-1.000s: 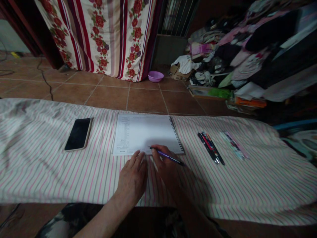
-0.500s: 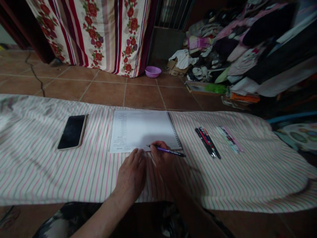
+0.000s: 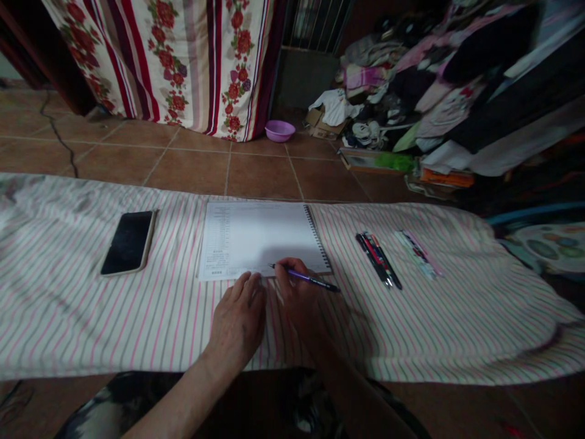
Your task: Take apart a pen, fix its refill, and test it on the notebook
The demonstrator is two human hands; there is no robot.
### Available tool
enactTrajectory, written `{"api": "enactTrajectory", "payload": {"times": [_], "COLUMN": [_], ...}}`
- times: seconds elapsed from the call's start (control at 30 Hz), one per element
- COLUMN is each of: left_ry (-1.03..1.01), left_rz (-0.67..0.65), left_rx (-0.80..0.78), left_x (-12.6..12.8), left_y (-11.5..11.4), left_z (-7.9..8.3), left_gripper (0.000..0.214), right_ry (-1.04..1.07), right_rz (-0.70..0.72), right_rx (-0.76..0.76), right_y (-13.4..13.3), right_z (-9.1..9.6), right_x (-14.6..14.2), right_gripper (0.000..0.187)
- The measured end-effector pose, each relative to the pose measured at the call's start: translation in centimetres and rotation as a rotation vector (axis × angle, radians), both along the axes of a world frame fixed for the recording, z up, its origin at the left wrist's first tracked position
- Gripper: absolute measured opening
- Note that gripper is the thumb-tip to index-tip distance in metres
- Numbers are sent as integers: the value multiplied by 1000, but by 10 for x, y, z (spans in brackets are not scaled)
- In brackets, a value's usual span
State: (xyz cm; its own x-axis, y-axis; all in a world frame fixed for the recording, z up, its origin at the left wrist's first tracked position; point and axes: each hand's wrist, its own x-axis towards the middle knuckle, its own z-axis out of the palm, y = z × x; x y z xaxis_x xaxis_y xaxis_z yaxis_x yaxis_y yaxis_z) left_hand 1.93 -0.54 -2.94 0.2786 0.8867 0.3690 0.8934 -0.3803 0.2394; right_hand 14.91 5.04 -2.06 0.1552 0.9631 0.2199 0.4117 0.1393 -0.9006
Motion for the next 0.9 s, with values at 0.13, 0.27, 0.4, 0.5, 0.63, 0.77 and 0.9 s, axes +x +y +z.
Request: {"api": "enactTrajectory", "payload": {"times": [0.13,0.27,0.4,0.5,0.63,0.77,0.9], "left_ry": [-8,-44,-67,-82,-80,-55,-44], "left_rz": [3,-2,-6,-4,-3,-12,-24], "left_rx": [8,44,89,98,98,112,140], "left_x": [-1,-3,-4,-4,-4,-5,-6], "left_y": [1,3,6,8,8,7,6], "left_z": [-1,-4,-6,-5,-4,-5,-6], "left_gripper": [26,22,19,19,20,20,19], "right_ry": [-109,-173,-150,-141,-165,-171,-220], "right_rz": [16,60,44,36,43,27,18], "right_rx": [63,88,57,47,54,70,94], "right_y": [0,2,3,4,4,6,7], "right_z": [0,0,-1,-1,-2,-4,-8], "right_x": [1,0,-2,-3,-3,-4,-4], "right_gripper": [12,10,9,9,12,13,14]}}
